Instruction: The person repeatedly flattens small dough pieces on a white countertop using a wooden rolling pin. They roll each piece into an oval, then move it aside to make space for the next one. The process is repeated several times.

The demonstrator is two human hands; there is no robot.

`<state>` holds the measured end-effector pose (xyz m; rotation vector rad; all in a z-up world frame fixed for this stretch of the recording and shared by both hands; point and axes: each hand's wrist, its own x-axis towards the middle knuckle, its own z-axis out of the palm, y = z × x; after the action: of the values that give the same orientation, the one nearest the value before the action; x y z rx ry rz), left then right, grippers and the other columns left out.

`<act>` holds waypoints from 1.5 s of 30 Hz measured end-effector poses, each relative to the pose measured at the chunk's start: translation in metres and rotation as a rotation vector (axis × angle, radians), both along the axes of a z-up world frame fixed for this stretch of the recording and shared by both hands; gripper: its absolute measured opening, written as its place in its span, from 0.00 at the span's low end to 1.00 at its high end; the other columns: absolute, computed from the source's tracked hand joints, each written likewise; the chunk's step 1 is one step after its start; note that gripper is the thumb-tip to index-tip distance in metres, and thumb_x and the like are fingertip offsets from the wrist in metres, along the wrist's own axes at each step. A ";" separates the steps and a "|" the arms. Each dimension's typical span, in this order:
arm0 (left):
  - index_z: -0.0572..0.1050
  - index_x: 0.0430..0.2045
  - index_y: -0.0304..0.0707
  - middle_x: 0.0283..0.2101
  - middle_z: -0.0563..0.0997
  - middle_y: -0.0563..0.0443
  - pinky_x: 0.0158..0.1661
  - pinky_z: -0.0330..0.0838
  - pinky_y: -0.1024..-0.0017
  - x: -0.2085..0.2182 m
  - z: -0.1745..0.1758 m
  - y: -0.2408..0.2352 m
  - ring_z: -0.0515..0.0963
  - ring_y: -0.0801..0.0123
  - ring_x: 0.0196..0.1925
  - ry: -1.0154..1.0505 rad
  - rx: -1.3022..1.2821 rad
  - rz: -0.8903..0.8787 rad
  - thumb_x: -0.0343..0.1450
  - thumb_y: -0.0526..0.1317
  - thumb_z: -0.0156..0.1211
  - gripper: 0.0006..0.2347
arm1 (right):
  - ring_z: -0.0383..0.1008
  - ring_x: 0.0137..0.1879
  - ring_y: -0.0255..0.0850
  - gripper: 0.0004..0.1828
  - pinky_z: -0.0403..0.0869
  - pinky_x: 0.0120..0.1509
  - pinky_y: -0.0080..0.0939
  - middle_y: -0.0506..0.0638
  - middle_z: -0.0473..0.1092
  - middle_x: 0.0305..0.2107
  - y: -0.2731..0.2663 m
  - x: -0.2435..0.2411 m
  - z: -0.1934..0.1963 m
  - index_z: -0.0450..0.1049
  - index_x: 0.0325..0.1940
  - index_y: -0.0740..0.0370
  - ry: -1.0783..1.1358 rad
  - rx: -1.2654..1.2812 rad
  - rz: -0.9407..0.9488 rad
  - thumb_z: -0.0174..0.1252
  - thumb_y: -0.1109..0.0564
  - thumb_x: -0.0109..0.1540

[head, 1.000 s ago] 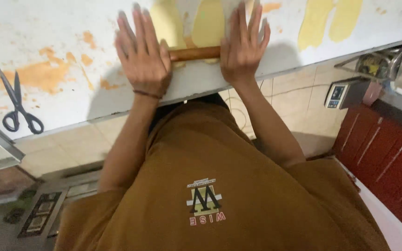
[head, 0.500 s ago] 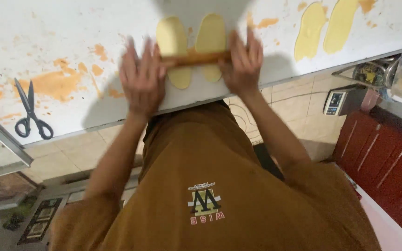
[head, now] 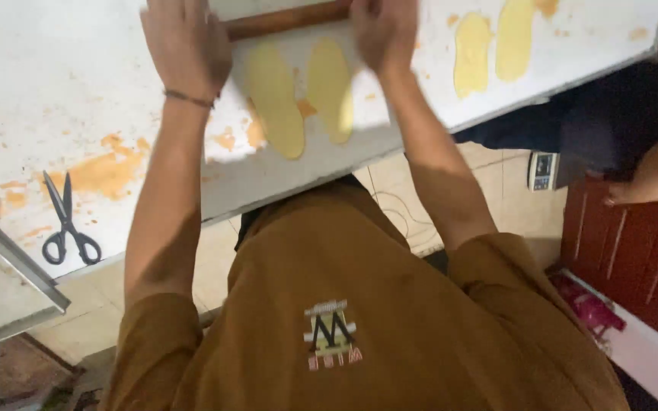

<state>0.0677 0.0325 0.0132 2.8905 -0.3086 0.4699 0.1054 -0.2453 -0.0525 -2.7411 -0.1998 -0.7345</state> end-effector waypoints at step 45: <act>0.67 0.22 0.21 0.25 0.64 0.41 0.27 0.59 0.69 -0.057 0.021 -0.274 0.62 0.58 0.25 -0.081 -0.297 -0.412 0.65 0.23 0.45 0.03 | 0.63 0.38 0.46 0.02 0.60 0.41 0.39 0.51 0.66 0.28 -0.155 -0.079 0.059 0.68 0.29 0.67 0.086 0.226 0.686 0.51 0.69 0.56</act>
<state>0.0107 -0.2419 0.0341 2.4366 -0.7579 0.5081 0.0261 -0.4007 0.0063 -2.2509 -0.9154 -0.4093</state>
